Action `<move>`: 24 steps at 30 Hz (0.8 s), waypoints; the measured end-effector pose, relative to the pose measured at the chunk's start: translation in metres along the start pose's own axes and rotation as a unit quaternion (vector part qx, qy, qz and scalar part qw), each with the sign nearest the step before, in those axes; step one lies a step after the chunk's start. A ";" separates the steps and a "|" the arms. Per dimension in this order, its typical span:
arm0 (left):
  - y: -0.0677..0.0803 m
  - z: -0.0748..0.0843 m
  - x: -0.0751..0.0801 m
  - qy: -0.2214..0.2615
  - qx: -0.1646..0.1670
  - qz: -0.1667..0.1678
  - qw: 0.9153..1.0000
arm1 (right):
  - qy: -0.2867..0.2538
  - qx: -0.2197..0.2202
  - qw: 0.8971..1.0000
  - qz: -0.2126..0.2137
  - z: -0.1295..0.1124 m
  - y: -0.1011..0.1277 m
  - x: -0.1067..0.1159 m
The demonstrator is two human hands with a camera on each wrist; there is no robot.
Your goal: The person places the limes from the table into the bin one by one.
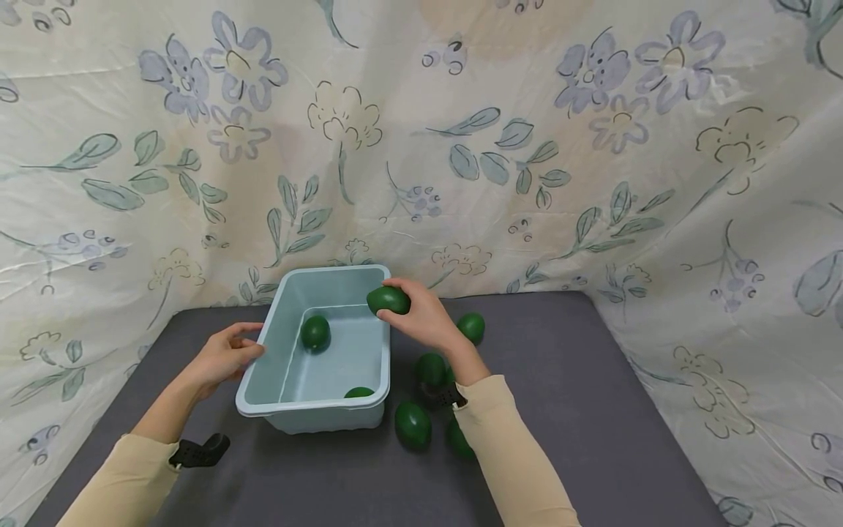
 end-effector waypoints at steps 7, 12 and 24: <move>-0.001 -0.001 0.000 0.002 -0.003 0.001 1.000 | -0.002 -0.002 1.000 -0.021 -0.008 -0.015 -0.011; -0.001 -0.001 -0.001 0.001 -0.002 0.003 1.000 | -0.008 0.016 0.999 -0.029 -0.015 -0.025 -0.019; -0.002 -0.001 0.000 0.002 0.003 0.002 1.000 | -0.021 0.014 0.998 -0.057 -0.026 -0.043 -0.042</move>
Point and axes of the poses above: each hand's wrist, its own y-axis away from the middle knuckle, its own x-axis out of the back of the hand, z = x × y, the point moved 7 cm from there along -y, towards the middle knuckle, and after that the axes turned 15 degrees about x, right-handed, at the moved point
